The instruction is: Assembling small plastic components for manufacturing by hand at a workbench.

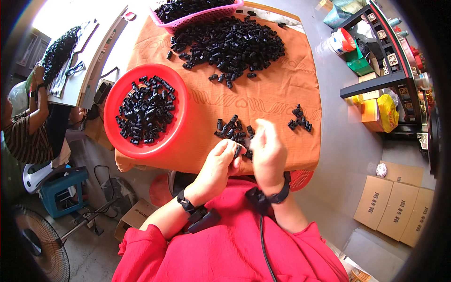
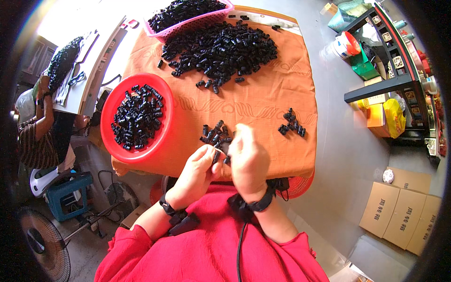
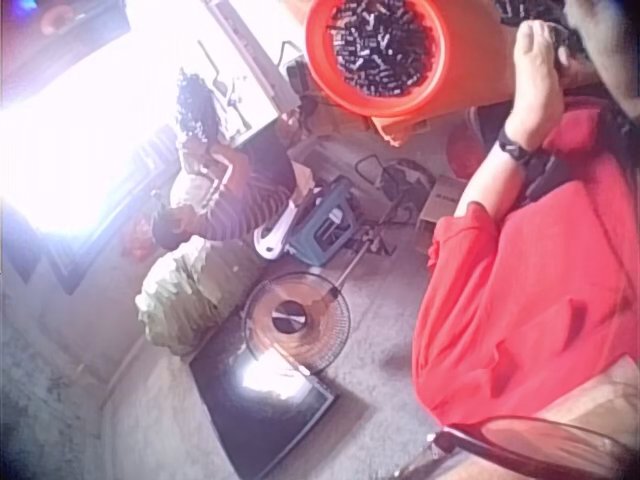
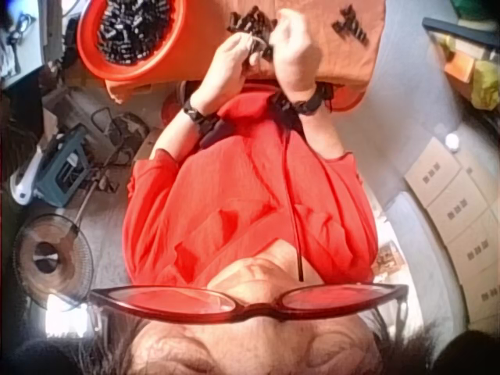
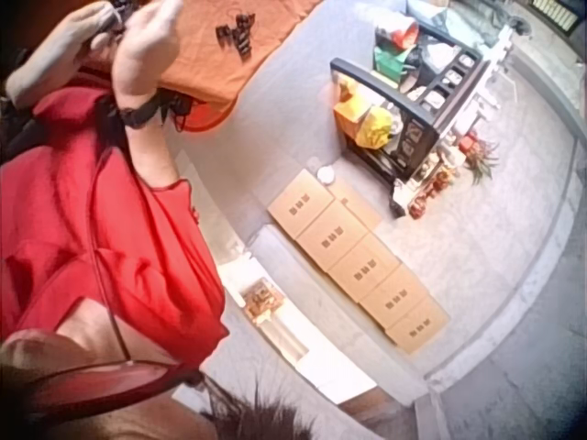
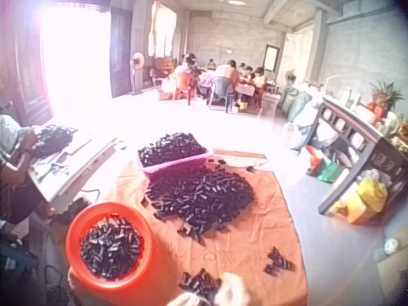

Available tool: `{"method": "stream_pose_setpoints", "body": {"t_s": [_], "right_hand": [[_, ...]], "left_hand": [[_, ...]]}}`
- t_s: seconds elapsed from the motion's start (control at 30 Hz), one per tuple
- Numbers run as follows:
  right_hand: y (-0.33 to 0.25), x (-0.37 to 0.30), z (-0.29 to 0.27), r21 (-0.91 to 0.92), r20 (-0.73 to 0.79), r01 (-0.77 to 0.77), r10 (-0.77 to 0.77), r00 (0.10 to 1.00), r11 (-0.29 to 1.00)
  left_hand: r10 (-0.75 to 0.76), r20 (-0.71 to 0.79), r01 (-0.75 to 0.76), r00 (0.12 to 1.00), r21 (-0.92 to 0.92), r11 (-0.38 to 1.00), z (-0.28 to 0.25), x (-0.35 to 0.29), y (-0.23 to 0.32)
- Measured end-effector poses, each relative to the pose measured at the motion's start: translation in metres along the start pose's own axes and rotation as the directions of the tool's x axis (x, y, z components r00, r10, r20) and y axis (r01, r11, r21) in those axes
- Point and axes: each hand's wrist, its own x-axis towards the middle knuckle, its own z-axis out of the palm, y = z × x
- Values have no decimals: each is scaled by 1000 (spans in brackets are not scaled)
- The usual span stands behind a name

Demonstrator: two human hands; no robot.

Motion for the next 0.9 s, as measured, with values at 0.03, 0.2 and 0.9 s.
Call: {"method": "stream_pose_setpoints", "body": {"t_s": [0.03, 0.2, 0.9], "right_hand": [[6, 6, -4, 15, -42, -101, 102, 994, 995], [-1, 16, -25, 16, 83, -81, 79, 993, 997], [-14, -6, -6, -58, 222, 69, -55, 974, 996]], "left_hand": [[-39, -16, 39, 999, 7, 999, -1, -4, 1], [-63, -33, 61, 997, -51, 997, -6, -5, 1], [25, 6, -24, 1000, -28, 999, 5, -5, 0]]}}
